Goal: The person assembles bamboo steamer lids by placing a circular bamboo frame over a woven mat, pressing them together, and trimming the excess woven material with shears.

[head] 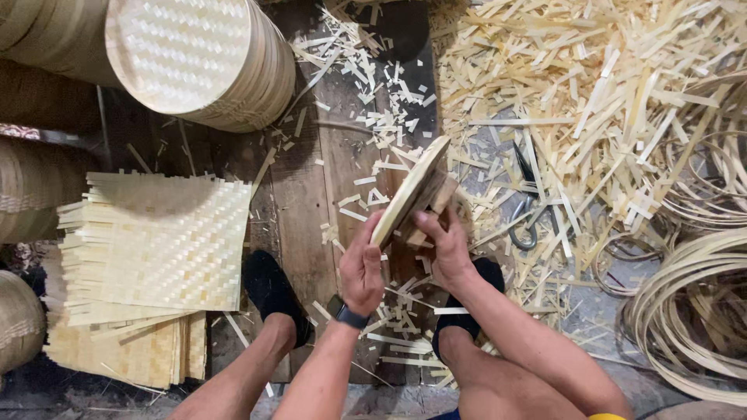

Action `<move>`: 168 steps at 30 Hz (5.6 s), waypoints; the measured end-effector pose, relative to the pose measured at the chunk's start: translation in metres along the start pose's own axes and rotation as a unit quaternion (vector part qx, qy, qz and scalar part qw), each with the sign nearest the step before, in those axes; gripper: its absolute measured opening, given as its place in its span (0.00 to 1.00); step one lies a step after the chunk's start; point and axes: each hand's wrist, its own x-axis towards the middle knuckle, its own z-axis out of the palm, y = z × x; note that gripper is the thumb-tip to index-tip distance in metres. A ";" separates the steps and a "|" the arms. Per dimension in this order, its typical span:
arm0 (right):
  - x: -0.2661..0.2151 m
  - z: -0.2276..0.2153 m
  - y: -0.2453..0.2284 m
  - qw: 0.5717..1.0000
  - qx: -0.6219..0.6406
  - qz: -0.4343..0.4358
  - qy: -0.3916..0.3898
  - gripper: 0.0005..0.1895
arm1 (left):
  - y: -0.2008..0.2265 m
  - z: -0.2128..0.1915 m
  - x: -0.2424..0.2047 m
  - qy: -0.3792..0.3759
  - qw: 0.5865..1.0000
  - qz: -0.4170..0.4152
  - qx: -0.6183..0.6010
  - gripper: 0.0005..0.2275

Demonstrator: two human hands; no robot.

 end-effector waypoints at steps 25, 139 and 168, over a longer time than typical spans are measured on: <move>-0.017 -0.129 0.042 0.976 0.142 0.071 -0.146 0.59 | -0.093 -0.141 0.073 0.141 0.927 -0.276 0.213 0.35; 0.025 -0.109 -0.006 0.996 -0.007 -0.078 -0.049 0.19 | -0.056 -0.012 -0.048 -0.109 0.900 0.249 0.342 0.28; -0.021 -0.158 -0.074 0.790 -0.385 -0.372 0.300 0.21 | -0.233 -0.118 0.018 0.004 0.907 -0.411 0.094 0.29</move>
